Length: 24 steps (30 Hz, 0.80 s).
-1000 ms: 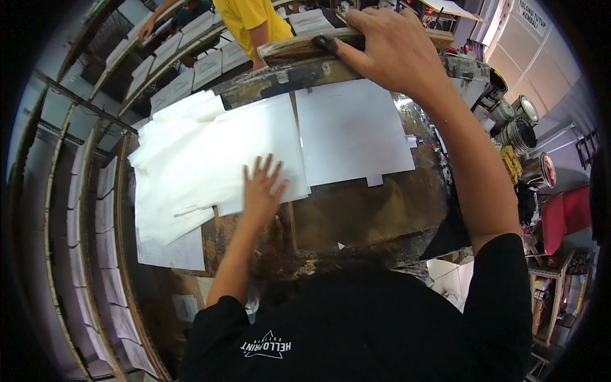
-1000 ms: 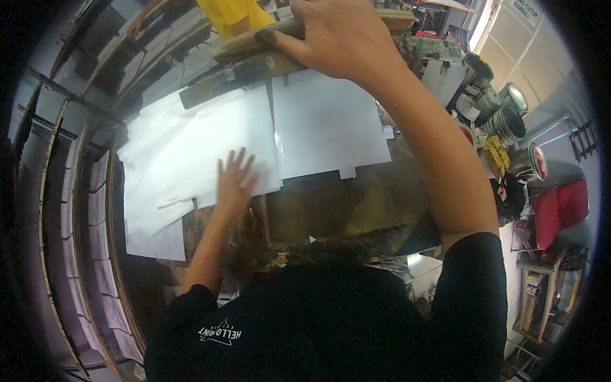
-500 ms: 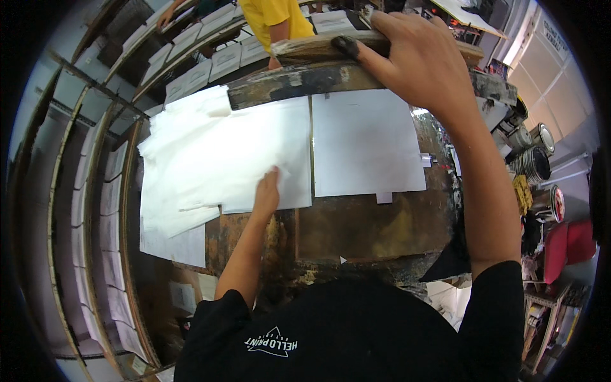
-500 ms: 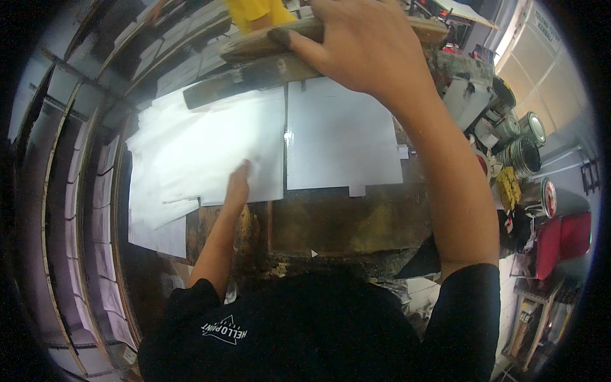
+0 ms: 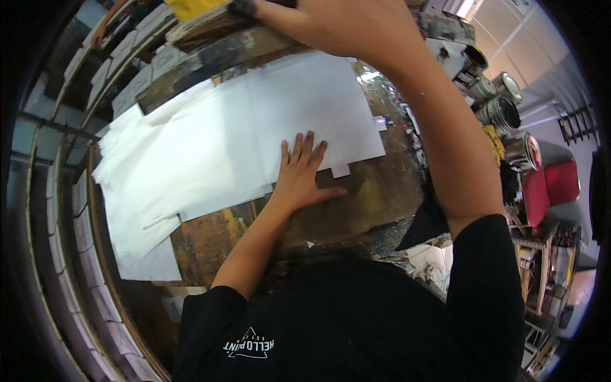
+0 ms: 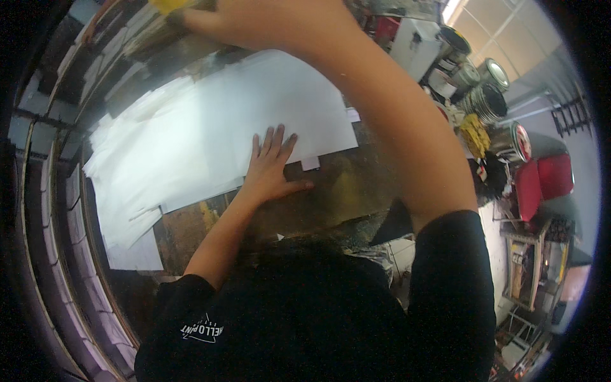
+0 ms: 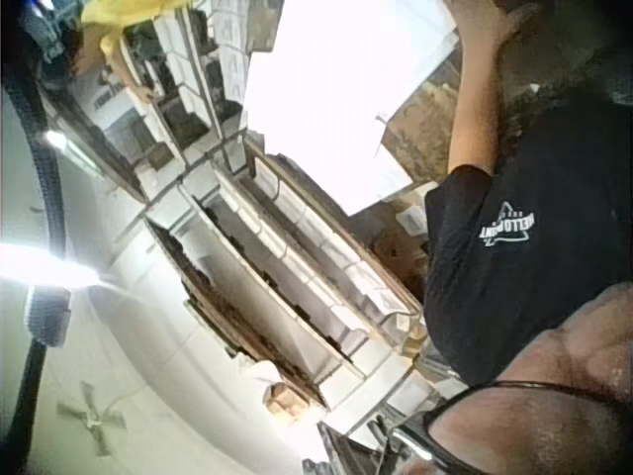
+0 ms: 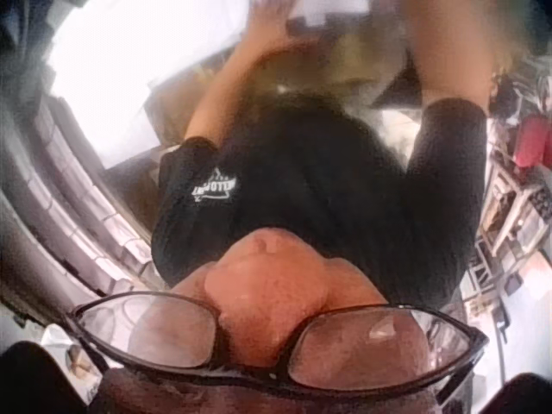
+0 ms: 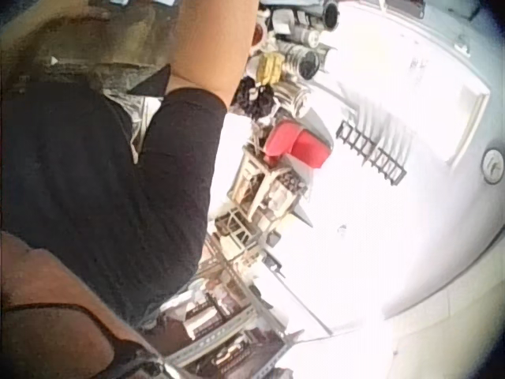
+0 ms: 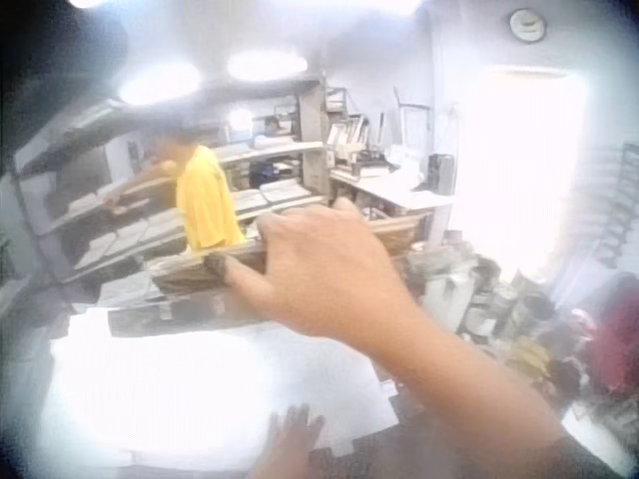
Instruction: The person places paper sheets onto a printing surface, lowers a screen frame over them, and applies ink using a squeegee to create a print before lifting the frame and setting the finished paper aside.
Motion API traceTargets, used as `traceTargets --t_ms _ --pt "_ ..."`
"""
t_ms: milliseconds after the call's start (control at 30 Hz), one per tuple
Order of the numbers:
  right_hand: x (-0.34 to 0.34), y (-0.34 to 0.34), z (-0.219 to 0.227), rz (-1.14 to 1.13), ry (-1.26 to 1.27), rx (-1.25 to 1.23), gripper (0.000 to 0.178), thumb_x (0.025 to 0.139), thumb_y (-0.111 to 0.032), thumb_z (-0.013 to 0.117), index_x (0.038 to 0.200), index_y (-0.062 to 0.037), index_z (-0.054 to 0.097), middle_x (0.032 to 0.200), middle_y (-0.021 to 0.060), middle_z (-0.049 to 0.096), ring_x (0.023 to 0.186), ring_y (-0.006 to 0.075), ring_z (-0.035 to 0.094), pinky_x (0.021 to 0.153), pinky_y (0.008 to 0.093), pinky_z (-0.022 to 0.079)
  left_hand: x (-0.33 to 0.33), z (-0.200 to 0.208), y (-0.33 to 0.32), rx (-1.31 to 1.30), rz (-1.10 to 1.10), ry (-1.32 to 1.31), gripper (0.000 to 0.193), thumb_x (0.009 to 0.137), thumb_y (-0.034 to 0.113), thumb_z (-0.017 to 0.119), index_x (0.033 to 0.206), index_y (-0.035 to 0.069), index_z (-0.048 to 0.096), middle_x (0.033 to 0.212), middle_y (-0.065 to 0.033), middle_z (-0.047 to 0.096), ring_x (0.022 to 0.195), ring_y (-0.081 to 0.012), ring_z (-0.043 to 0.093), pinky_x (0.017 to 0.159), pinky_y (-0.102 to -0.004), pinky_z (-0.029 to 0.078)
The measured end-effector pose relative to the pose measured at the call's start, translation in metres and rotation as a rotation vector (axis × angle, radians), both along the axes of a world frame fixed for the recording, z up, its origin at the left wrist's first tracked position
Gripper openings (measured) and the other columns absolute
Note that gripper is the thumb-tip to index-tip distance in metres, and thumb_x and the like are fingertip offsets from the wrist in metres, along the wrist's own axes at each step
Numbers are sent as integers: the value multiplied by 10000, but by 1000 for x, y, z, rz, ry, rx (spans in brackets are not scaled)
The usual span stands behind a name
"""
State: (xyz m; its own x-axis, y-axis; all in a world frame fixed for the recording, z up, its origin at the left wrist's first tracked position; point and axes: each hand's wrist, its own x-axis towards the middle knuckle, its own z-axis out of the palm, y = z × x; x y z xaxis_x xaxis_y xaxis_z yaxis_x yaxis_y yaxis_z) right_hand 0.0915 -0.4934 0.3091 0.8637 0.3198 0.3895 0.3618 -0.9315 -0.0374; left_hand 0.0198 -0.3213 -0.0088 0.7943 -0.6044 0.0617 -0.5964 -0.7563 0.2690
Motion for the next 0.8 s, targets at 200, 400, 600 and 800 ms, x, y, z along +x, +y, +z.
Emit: traceTargets --t_ms 200,400,600,800 --pt "4 -6 -4 138 -7 -10 520 1083 -493 415 767 -114 580 578 -39 383 540 126 346 636 362 428 10 -17 -76 -111 -56 -70 1282 741 961 592 1626 49 426 1722 -284 266 1614 -480 191 1275 -708 21" --pt "2 -15 -10 226 -122 87 540 1086 -431 432 658 -126 559 538 -48 373 491 115 334 534 339 405 3 -16 -93 -129 -84 -127 1300 723 1009 523 1591 43 475 1693 -292 317 1598 -479 232 1252 -753 -7" --pt "-4 -1 10 132 -21 63 575 1104 -435 432 643 -121 571 511 -50 377 467 98 321 450 309 333 2 -19 -92 -124 -111 -160 1301 705 1015 525 1583 57 489 1669 -264 373 1559 -489 309 1256 -758 22" --pt "4 0 26 124 165 111 600 1115 -505 444 700 -110 622 550 -37 424 492 111 352 477 300 339 5 12 -70 -310 -75 -212 1157 723 832 770 1549 59 531 1604 -211 480 1494 -414 439 1285 -680 167"
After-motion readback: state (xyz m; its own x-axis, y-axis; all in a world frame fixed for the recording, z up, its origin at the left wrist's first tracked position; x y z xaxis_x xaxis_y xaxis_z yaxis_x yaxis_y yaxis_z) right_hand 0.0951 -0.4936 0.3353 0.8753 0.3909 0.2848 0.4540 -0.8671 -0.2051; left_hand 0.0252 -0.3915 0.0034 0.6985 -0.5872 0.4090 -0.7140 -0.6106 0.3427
